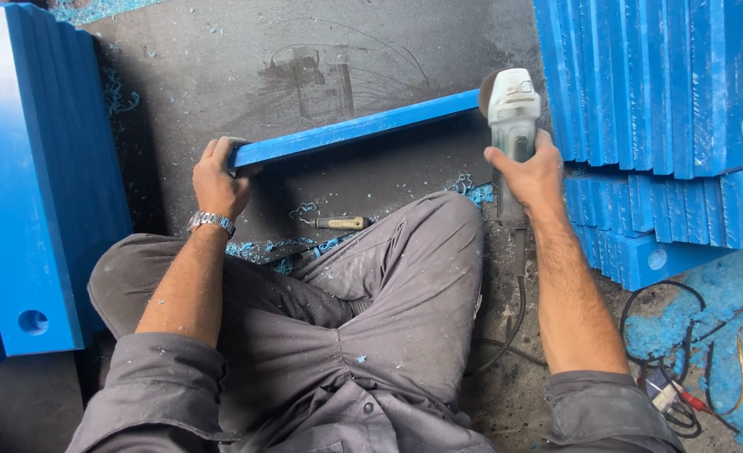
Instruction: Finishing and deburring the edges of blue plastic industrial components using an angle grinder and a manual deburring tool.
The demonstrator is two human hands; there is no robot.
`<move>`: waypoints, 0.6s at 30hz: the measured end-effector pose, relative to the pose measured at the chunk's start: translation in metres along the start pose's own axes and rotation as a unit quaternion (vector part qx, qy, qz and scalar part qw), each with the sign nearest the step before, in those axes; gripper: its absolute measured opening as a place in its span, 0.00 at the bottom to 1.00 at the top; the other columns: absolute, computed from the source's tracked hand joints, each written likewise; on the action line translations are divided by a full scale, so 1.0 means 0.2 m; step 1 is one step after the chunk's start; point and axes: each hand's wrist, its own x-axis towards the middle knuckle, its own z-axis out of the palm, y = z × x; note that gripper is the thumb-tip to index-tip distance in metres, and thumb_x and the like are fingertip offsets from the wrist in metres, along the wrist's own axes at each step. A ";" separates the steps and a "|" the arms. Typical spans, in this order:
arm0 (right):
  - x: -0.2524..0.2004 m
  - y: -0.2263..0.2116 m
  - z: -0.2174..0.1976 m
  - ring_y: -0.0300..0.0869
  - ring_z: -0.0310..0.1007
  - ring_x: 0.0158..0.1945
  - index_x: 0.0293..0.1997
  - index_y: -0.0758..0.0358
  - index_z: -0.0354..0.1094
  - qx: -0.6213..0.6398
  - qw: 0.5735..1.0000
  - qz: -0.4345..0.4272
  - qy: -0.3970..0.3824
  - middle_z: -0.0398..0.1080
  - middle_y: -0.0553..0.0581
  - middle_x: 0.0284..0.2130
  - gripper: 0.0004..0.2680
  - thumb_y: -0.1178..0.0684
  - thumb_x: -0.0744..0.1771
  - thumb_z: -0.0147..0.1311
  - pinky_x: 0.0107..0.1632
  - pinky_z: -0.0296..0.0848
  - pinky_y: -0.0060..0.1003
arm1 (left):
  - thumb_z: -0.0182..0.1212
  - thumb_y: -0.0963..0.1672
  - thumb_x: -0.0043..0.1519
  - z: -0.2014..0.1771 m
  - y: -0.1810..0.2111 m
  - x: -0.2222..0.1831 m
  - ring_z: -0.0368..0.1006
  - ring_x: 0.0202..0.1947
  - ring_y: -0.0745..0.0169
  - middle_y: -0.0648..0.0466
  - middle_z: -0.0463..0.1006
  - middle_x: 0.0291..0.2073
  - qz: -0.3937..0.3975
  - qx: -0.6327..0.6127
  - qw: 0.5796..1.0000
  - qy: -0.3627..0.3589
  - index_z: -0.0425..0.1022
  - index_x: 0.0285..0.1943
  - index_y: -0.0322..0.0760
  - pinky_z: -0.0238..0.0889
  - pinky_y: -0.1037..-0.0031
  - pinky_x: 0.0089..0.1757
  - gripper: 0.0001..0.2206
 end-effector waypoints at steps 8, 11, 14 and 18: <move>-0.17 -0.24 0.24 0.51 0.77 0.49 0.58 0.68 0.66 -0.086 0.979 -0.160 -0.086 0.76 0.66 0.46 0.28 0.42 0.58 0.72 0.52 0.75 0.47 | 0.76 0.41 0.54 -0.01 0.02 0.01 0.78 0.42 0.44 0.49 0.80 0.43 -0.002 0.006 1.000 -0.014 0.77 0.49 0.40 0.71 0.60 0.41 0.16; -0.15 -0.20 0.22 0.51 0.77 0.49 0.58 0.67 0.66 -0.090 0.978 -0.161 -0.101 0.76 0.65 0.46 0.28 0.41 0.58 0.72 0.52 0.75 0.47 | 0.77 0.41 0.53 0.00 0.01 0.01 0.78 0.43 0.44 0.49 0.80 0.43 0.004 0.012 1.000 -0.014 0.77 0.49 0.40 0.71 0.60 0.42 0.17; -0.04 -0.03 0.10 0.50 0.77 0.49 0.57 0.68 0.66 -0.086 0.989 -0.103 -0.066 0.76 0.65 0.46 0.28 0.41 0.59 0.73 0.53 0.75 0.45 | 0.76 0.41 0.52 0.01 -0.01 0.00 0.78 0.43 0.44 0.48 0.80 0.44 0.009 0.015 1.000 -0.008 0.77 0.50 0.39 0.71 0.60 0.42 0.17; 0.02 0.00 -0.10 0.44 0.77 0.47 0.55 0.66 0.69 -0.002 0.999 0.054 0.007 0.76 0.59 0.46 0.24 0.45 0.59 0.72 0.50 0.75 0.41 | 0.77 0.40 0.53 0.01 -0.03 0.00 0.77 0.44 0.41 0.47 0.80 0.43 0.013 0.010 1.000 -0.007 0.77 0.49 0.38 0.70 0.58 0.43 0.17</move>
